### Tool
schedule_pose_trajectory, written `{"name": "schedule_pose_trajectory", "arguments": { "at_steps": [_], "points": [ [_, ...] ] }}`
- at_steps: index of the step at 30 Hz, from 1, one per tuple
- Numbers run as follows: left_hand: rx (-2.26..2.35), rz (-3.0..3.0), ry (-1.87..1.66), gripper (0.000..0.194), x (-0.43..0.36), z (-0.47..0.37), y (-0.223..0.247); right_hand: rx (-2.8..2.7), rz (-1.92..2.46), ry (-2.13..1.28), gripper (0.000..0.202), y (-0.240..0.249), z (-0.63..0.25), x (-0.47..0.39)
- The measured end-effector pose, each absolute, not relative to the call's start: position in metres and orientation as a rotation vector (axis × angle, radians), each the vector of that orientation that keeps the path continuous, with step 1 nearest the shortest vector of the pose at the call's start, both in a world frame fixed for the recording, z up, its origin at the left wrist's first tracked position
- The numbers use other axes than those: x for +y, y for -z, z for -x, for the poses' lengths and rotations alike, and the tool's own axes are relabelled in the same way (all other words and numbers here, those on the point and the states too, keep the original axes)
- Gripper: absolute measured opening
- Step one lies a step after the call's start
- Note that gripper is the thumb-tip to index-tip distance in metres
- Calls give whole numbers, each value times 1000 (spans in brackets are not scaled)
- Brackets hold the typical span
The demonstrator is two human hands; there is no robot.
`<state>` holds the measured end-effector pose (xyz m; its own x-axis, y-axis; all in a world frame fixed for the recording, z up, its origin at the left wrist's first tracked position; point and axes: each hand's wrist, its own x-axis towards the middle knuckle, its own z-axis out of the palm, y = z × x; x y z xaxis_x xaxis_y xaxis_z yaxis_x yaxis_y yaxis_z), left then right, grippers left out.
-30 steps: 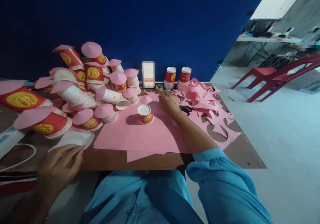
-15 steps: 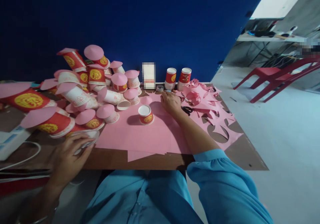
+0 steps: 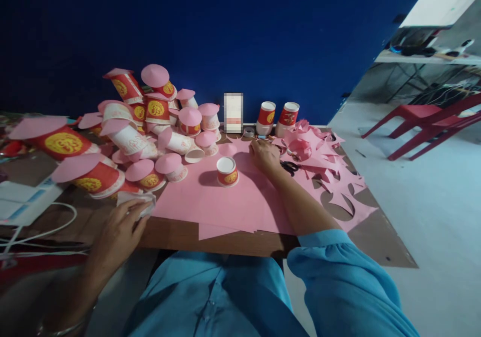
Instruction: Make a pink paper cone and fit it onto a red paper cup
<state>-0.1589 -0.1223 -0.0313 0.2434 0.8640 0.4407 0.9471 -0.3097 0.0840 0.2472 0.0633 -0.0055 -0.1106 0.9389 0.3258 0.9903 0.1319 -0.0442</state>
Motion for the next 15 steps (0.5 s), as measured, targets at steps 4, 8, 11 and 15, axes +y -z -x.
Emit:
{"name": "schedule_pose_trajectory", "arguments": {
  "at_steps": [4, 8, 11, 15],
  "points": [
    [-1754, 2315, 597, 25, -141, 180, 34, -2135, 1878, 266, 38, 6, -247, 64],
    [-1796, 2035, 613, 16, -146, 217, 37, -2111, 1855, 287, 37, 7, -249, 67],
    [-1862, 1900, 596, 14, -134, 235, 34, -2084, 1845, 311, 37, 4, -252, 69],
    [-1978, 1848, 550, 8, -110, 234, 24, -1992, 1802, 323, 34, -5, -256, 69]
  ]
}}
